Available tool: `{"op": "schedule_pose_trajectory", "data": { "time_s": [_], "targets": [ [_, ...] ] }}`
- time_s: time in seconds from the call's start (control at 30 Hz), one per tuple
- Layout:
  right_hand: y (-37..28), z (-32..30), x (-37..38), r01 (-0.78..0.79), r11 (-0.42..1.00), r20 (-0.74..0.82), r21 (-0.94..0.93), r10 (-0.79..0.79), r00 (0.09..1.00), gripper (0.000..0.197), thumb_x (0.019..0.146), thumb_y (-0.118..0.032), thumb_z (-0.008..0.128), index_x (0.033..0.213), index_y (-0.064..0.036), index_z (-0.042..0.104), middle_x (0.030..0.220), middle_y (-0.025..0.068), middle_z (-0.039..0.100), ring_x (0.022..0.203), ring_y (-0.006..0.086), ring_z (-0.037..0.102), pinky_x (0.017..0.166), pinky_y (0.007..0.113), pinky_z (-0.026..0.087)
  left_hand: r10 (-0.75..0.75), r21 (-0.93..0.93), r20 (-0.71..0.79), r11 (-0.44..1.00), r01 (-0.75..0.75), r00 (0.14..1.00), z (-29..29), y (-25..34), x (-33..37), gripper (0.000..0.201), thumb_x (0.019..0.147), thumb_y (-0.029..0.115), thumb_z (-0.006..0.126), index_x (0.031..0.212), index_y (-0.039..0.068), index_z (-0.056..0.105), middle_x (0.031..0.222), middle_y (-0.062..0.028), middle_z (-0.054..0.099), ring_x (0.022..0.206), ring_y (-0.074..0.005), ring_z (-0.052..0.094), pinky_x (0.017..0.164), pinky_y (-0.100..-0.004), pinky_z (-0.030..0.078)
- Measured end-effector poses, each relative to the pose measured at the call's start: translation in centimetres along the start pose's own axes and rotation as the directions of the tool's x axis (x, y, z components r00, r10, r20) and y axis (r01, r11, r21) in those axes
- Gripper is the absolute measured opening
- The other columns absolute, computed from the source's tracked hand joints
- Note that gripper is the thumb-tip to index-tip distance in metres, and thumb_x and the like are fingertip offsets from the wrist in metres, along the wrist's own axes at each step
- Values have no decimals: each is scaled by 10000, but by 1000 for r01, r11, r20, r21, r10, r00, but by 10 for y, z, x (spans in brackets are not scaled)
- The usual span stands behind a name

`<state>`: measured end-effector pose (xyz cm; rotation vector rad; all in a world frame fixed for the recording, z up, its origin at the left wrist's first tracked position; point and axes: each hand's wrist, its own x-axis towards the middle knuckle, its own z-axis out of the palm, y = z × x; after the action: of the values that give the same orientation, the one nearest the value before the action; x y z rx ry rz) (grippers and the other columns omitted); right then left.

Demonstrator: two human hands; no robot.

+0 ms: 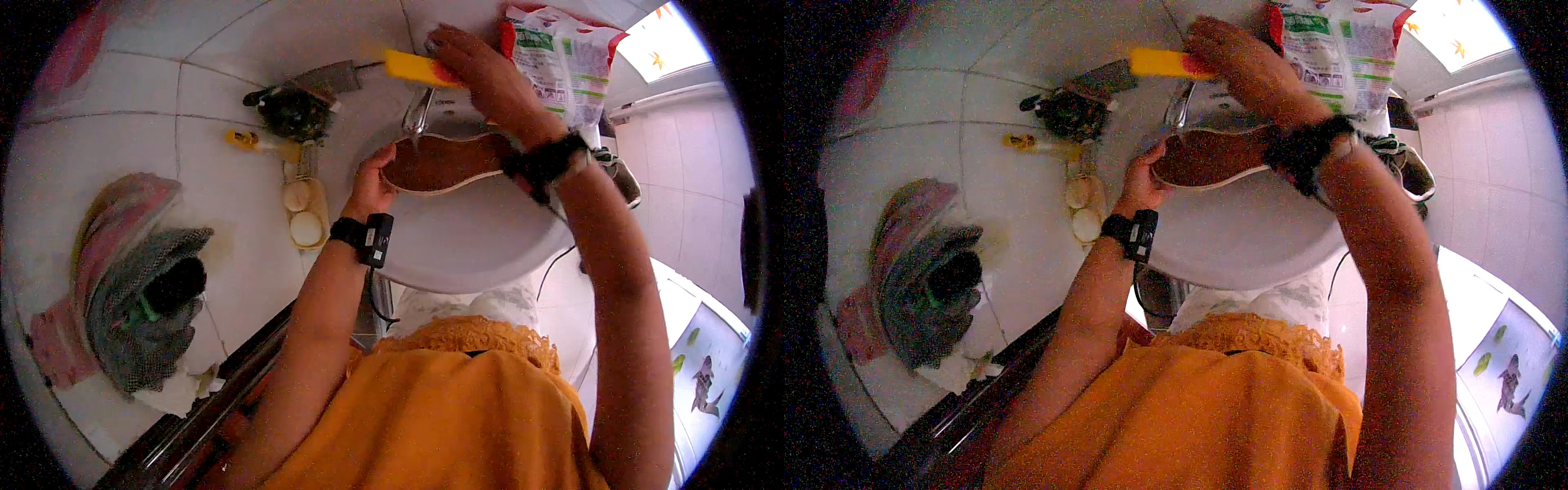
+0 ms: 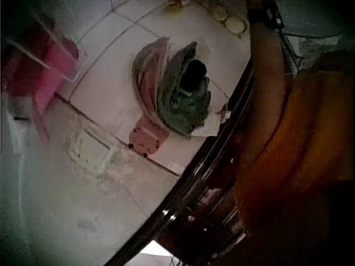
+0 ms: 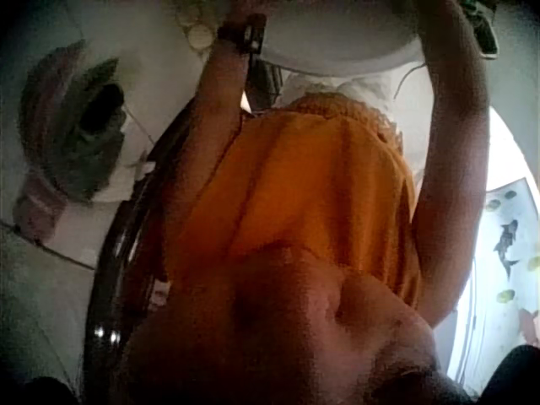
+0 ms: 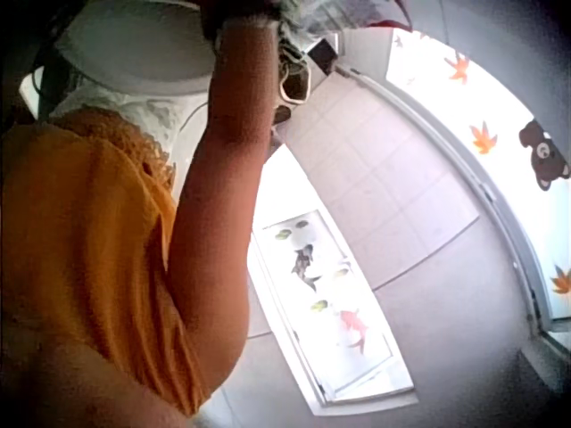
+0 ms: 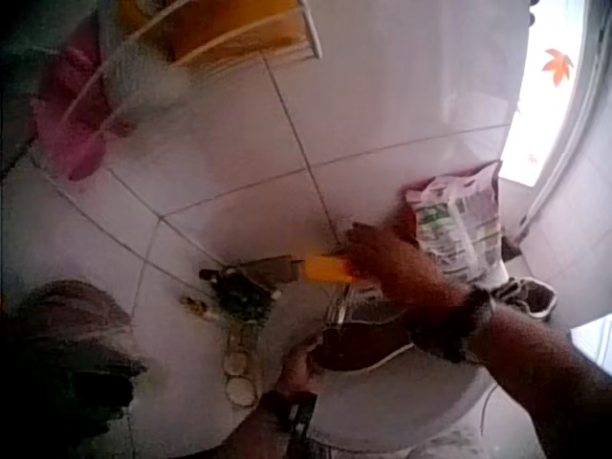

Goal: The person cleans a pair of shoes in a sink by hand with a yellow brush, scrubbing the white canvas and the brown soles.

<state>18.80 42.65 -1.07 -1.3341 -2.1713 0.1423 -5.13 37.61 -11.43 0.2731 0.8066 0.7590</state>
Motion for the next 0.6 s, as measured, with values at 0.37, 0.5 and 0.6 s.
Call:
{"op": "schedule_pose_trajectory", "data": {
  "time_s": [0.37, 0.5, 0.6],
  "targets": [
    [-73, -38, -207, -547, 816, 63, 186, 545, 836, 288, 678, 151, 476, 915, -7, 521, 1145, 158, 516, 1038, 355, 513, 842, 349, 444, -27, 21, 110, 999, 24, 994, -1, -9, 26, 302, 813, 194, 608, 1085, 76, 553, 1022, -26, 593, 1004, -190, 537, 866, -349, 427],
    [-83, -44, -225, -614, 758, 60, 219, 618, 784, 286, 680, 155, 478, 904, -17, 522, 1098, 137, 543, 969, 344, 545, 786, 340, 455, -2, 72, 96, 997, -5, 995, -3, -10, 28, 337, 822, 214, 611, 1116, 70, 528, 1061, -30, 575, 1010, -187, 536, 867, -342, 428],
    [-87, -47, -226, -637, 731, 107, 245, 633, 767, 283, 677, 154, 475, 899, -16, 519, 1072, 143, 548, 932, 359, 550, 764, 341, 459, -10, 104, 105, 995, -1, 994, 9, -11, 15, 374, 820, 231, 623, 1135, 63, 513, 1101, -35, 556, 1014, -187, 533, 872, -336, 428]
  ]
}}
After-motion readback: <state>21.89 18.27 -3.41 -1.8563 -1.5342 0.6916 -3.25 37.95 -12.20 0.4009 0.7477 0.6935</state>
